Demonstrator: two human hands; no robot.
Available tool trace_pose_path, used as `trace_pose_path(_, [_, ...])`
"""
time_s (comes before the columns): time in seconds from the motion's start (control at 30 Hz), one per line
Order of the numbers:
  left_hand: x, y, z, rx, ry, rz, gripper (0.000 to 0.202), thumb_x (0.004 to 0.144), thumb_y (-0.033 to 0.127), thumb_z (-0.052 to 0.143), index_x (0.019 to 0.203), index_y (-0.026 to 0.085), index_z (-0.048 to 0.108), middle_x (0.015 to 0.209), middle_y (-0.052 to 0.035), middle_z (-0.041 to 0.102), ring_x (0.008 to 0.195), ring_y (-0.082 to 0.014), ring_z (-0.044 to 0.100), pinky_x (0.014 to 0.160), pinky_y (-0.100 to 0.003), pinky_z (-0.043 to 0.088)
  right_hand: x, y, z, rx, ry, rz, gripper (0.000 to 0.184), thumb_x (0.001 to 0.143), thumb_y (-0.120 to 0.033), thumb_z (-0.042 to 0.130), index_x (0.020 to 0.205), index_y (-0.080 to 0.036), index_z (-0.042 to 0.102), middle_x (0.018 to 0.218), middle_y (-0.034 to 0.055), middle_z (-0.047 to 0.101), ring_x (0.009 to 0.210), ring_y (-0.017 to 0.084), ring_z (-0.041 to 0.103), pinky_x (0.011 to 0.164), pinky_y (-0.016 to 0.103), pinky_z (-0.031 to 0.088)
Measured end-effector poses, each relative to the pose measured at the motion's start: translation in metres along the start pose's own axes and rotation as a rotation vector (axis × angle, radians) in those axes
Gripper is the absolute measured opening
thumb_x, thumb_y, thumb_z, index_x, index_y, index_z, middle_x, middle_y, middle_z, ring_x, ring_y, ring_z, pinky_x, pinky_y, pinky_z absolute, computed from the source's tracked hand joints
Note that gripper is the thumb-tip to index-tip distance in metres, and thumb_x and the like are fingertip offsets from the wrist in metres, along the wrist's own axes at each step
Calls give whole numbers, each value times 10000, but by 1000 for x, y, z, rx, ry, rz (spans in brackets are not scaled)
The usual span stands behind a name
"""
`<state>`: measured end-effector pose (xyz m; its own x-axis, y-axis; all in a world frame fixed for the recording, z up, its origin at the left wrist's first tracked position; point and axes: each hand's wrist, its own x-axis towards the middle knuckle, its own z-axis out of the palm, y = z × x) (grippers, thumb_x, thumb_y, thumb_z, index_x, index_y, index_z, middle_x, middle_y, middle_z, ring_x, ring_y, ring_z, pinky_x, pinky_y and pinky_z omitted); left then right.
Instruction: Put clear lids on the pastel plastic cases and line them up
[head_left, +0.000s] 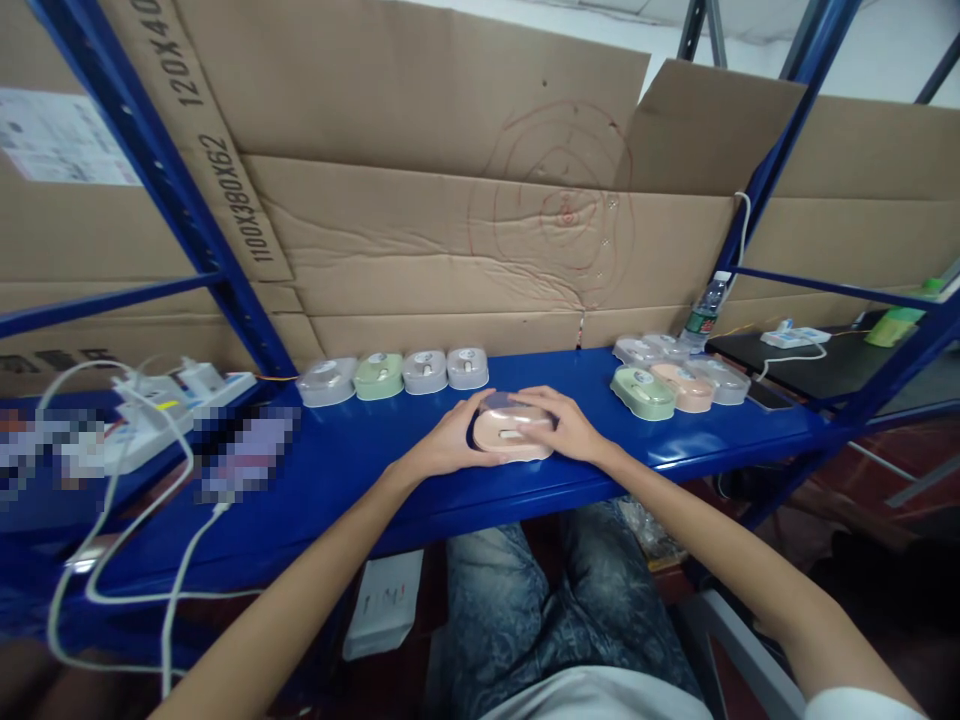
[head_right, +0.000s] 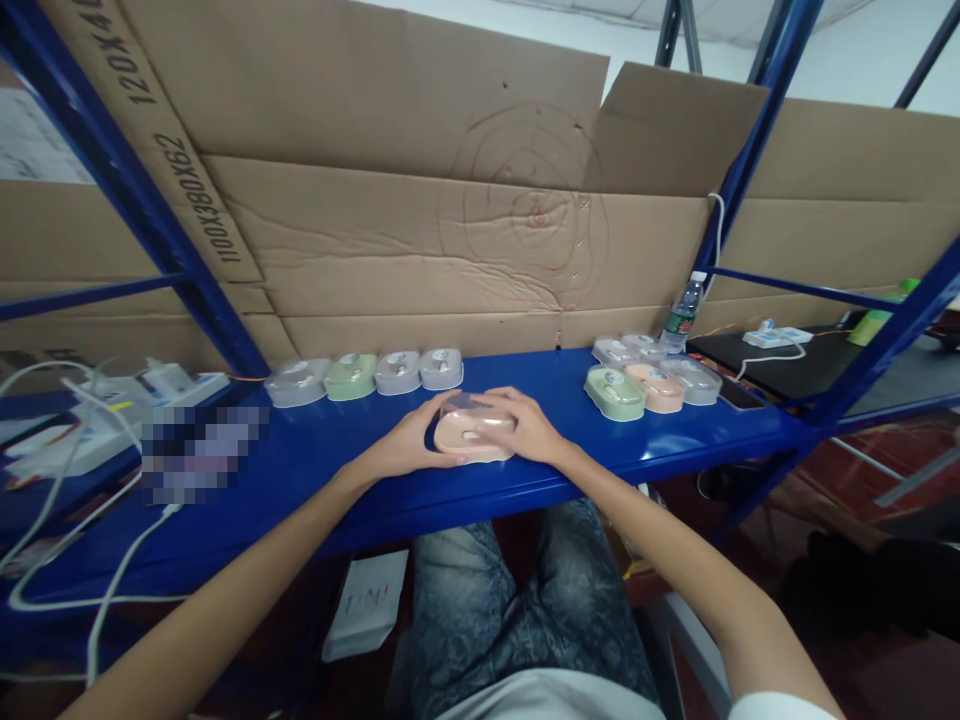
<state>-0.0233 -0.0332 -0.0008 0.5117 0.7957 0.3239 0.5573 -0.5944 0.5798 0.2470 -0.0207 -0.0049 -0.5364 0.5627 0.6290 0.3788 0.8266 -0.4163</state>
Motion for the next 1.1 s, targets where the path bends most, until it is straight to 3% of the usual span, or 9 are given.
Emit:
trace_pose_path(0.13, [0, -1, 1, 9, 4, -32, 1191, 707, 577, 902, 1660, 250, 265, 1464, -132, 587, 1369, -358, 557, 1193, -516, 406, 4, 26, -14, -244, 178, 231, 560, 1018, -537, 588, 1496, -244, 592, 1432, 145, 598, 1350, 301, 572, 1175, 466, 442])
trace_pose_path(0.33, [0, -1, 1, 125, -6, -1, 995, 773, 637, 835, 1583, 220, 435, 1612, -146, 480, 1467, -378, 449, 1247, -532, 339, 32, 60, -15, -651, -165, 640, 634, 1002, -555, 563, 1541, -223, 532, 1517, 236, 506, 1375, 438, 514, 1105, 589, 437])
trace_pose_path(0.43, [0, 0, 1, 131, -9, -3, 997, 780, 651, 824, 1594, 238, 421, 1611, -136, 485, 1463, -381, 453, 1240, -543, 350, 50, 70, -8, -647, -192, 686, 635, 1013, -574, 540, 1542, -224, 524, 1510, 233, 539, 1392, 449, 507, 1128, 635, 393])
trace_pose_path(0.53, [-1, -1, 2, 138, -7, -4, 1006, 785, 657, 815, 1605, 242, 404, 1605, -139, 489, 1456, -388, 454, 1227, -549, 364, 60, 73, -7, -646, -165, 721, 696, 1045, -598, 463, 1599, -176, 443, 1608, 260, 443, 1470, 458, 438, 1179, 668, 314])
trace_pose_path(0.6, [-1, -2, 3, 146, -1, 3, 1023, 787, 657, 813, 1612, 224, 391, 1596, -152, 494, 1452, -393, 451, 1224, -548, 366, 57, 68, -10, -624, -108, 673, 704, 1071, -587, 405, 1627, -157, 389, 1660, 248, 380, 1528, 417, 377, 1225, 624, 282])
trace_pose_path(0.7, [0, -4, 4, 150, 8, 21, 1030, 793, 647, 812, 1621, 215, 376, 1596, -165, 488, 1444, -401, 450, 1219, -559, 364, 40, 47, -15, -395, -21, 350, 651, 1081, -580, 400, 1612, -203, 419, 1626, 169, 469, 1500, 308, 442, 1239, 505, 340])
trace_pose_path(0.83, [0, -6, 6, 138, 18, 8, 1041, 773, 630, 829, 1621, 230, 376, 1575, -167, 504, 1415, -410, 476, 1187, -574, 392, 11, 12, -9, -96, -185, -42, 688, 984, -628, 613, 1546, -242, 523, 1484, 130, 607, 1362, 285, 572, 1169, 474, 450])
trace_pose_path(0.93, [0, -7, 7, 122, 15, 1, 1054, 769, 650, 828, 1615, 212, 379, 1584, -171, 495, 1424, -401, 475, 1197, -559, 386, -1, 1, 1, -114, -262, -61, 697, 900, -607, 750, 1468, -224, 620, 1416, 152, 616, 1327, 301, 575, 1121, 469, 494])
trace_pose_path(1.1, [0, -5, 6, 88, 10, -21, 1077, 757, 644, 844, 1616, 210, 364, 1605, -182, 466, 1449, -409, 448, 1211, -579, 358, -1, 14, 5, 26, -202, 13, 564, 912, -587, 751, 1371, -263, 709, 1325, 119, 668, 1287, 274, 614, 1104, 453, 509])
